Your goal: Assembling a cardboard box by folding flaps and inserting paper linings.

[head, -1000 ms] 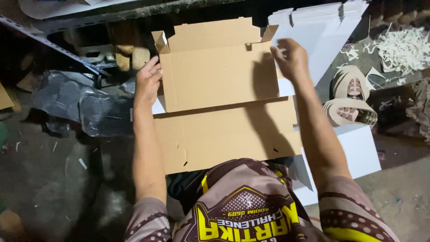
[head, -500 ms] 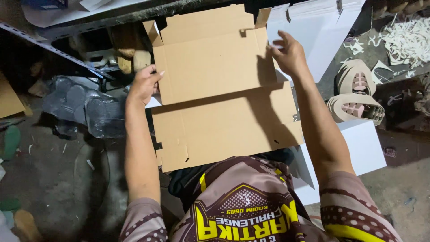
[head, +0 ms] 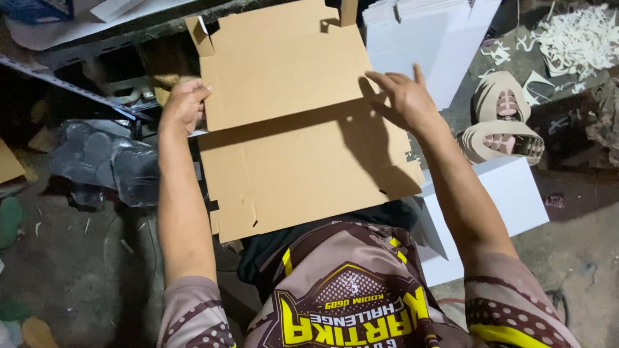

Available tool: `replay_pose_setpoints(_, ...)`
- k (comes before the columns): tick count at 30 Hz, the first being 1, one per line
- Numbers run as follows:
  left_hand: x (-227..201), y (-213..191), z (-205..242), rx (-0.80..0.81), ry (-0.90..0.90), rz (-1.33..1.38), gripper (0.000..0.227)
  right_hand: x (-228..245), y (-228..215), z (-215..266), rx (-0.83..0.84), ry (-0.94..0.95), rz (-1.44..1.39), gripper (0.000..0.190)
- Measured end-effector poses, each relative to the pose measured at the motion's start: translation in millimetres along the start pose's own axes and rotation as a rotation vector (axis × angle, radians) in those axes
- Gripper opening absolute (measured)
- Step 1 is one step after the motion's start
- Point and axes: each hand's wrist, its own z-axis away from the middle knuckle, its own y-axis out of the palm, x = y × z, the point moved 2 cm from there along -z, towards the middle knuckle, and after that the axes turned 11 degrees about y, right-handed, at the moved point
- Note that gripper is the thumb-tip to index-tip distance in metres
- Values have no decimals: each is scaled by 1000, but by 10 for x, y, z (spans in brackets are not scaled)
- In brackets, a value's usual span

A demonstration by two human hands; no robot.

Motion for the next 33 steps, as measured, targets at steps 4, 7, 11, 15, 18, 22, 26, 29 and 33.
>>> replay_pose_setpoints(4,-214,-67,15,-67,49,-155,15,-120,146,-291,-90,-75,-152,27)
replay_pose_setpoints(7,-395,-123,262,-47,89,-352,22,-67,45,-340,-55,-147,-162,24)
replay_pose_setpoints(11,-540,-45,565,-35,-49,-542,23,-196,158,-483,60,-250,-138,32)
replay_pose_setpoints(15,-245,-148,356,-63,68,-822,65,-120,140,-505,92,-138,-149,48)
replay_pose_setpoints(18,-493,3,488,-167,68,-1077,61,-113,118,-514,119,-104,-166,49)
replay_pose_setpoints(22,-543,218,369,-330,480,-1214,39,-77,98,-497,73,-159,-189,49)
replay_pose_setpoints(26,-991,1184,478,-126,1033,-753,17,-34,59,-538,143,-53,-176,58)
replay_pose_setpoints(29,-1026,1951,485,85,1036,-643,15,-118,160,-594,139,1,-154,40)
replay_pose_setpoints(33,-1040,2455,456,231,925,-764,22,-182,254,-612,90,-47,-148,38)
